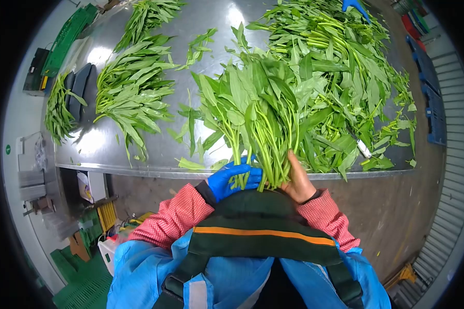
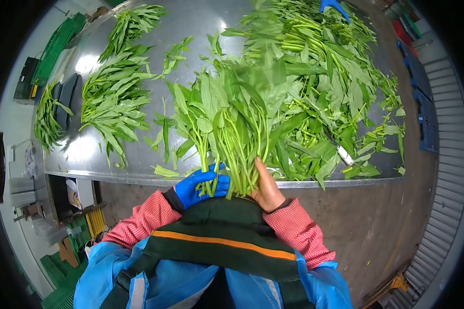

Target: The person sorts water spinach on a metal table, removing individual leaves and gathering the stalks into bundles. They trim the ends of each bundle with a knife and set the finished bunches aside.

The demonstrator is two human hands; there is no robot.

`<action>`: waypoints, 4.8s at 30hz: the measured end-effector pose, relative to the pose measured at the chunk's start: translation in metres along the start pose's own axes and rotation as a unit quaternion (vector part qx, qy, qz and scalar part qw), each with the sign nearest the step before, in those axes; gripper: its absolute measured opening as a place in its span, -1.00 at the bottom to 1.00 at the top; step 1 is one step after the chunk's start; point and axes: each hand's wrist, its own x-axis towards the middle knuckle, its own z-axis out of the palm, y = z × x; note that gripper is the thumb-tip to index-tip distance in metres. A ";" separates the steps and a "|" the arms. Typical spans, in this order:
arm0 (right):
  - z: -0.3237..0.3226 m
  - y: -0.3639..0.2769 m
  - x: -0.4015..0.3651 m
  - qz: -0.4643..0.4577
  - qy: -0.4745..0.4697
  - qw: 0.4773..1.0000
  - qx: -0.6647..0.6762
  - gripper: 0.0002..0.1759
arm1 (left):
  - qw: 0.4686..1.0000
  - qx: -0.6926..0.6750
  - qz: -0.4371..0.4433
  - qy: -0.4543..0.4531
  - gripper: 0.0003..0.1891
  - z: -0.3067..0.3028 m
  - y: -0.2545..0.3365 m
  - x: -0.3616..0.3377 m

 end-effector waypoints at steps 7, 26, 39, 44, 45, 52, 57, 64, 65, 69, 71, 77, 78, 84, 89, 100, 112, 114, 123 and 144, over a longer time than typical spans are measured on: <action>0.012 0.008 0.001 -0.168 -0.004 0.946 -0.278 -0.62 | 0.962 0.227 0.147 0.031 -0.67 0.000 -0.008 0.014; -0.013 0.007 0.013 -0.031 0.017 0.997 -0.075 -0.67 | 0.987 0.070 0.101 0.105 -0.77 0.017 -0.011 0.011; 0.011 -0.033 -0.030 -0.457 0.201 0.450 -0.741 -0.71 | 0.943 0.264 0.116 0.164 -0.82 -0.011 -0.021 0.022; 0.039 -0.002 0.006 -0.411 0.101 0.494 -0.759 -0.80 | 0.939 0.313 0.088 0.114 -0.80 0.001 -0.011 0.020; 0.035 0.000 0.010 -0.406 0.110 0.521 -0.743 -0.81 | 0.946 0.290 0.101 0.107 -0.80 -0.003 -0.013 0.020; 0.038 -0.020 -0.011 -0.391 0.006 0.720 -0.573 -0.88 | 0.982 0.130 0.085 0.104 -0.76 0.012 -0.008 0.009; 0.058 0.005 -0.005 -0.478 -0.137 0.623 -0.604 -0.85 | 0.978 0.160 0.126 0.033 -0.84 -0.018 -0.023 0.029; 0.049 0.010 -0.001 -0.255 -0.188 0.736 -0.598 -0.86 | 0.935 0.315 0.152 -0.067 -0.91 -0.062 -0.037 0.064; 0.048 0.010 0.000 -0.214 -0.197 0.760 -0.581 -0.86 | 0.953 0.276 0.089 -0.086 -0.92 -0.063 -0.034 0.061; 0.041 0.017 0.010 -0.060 -0.272 0.901 -0.333 -0.86 | 0.946 0.273 -0.046 -0.167 -0.93 -0.071 -0.019 0.049; 0.044 0.010 0.005 -0.060 -0.282 0.902 -0.320 -0.88 | 0.960 0.257 0.004 -0.111 -0.85 -0.050 -0.014 0.041; 0.019 -0.084 -0.009 -0.315 -0.063 0.929 -0.182 -0.92 | 0.991 0.113 0.064 0.018 -0.64 0.005 -0.008 0.018; 0.015 -0.070 -0.002 -0.344 -0.002 0.879 -0.330 -0.91 | 0.991 0.117 0.061 0.006 -0.64 0.005 -0.006 0.021; 0.052 -0.023 0.013 -0.405 0.083 0.568 -0.712 -0.81 | 0.991 0.108 0.067 0.040 -0.66 0.001 -0.011 0.022; 0.013 -0.035 0.020 -0.317 0.124 0.614 -0.712 -0.77 | 0.928 0.348 0.038 0.129 -0.59 0.013 -0.011 0.017; 0.022 -0.012 0.007 -0.340 0.077 0.574 -0.741 -0.75 | 0.960 0.217 0.130 0.122 -0.68 -0.002 -0.018 0.012; 0.028 -0.006 0.007 -0.381 0.072 0.571 -0.723 -0.87 | 0.962 0.234 0.118 0.072 -0.64 -0.005 -0.010 0.001; 0.013 -0.003 0.015 -0.390 0.100 0.508 -0.762 -0.85 | 0.968 0.199 0.133 0.076 -0.64 0.000 -0.006 -0.008; 0.037 0.011 0.022 -0.202 -0.026 0.844 -0.495 -0.64 | 0.983 0.105 0.131 0.068 -0.62 -0.006 -0.015 -0.004; 0.041 -0.017 0.044 -0.344 0.015 0.709 -0.615 -0.70 | 0.977 0.106 0.097 0.159 -0.70 0.006 -0.017 -0.004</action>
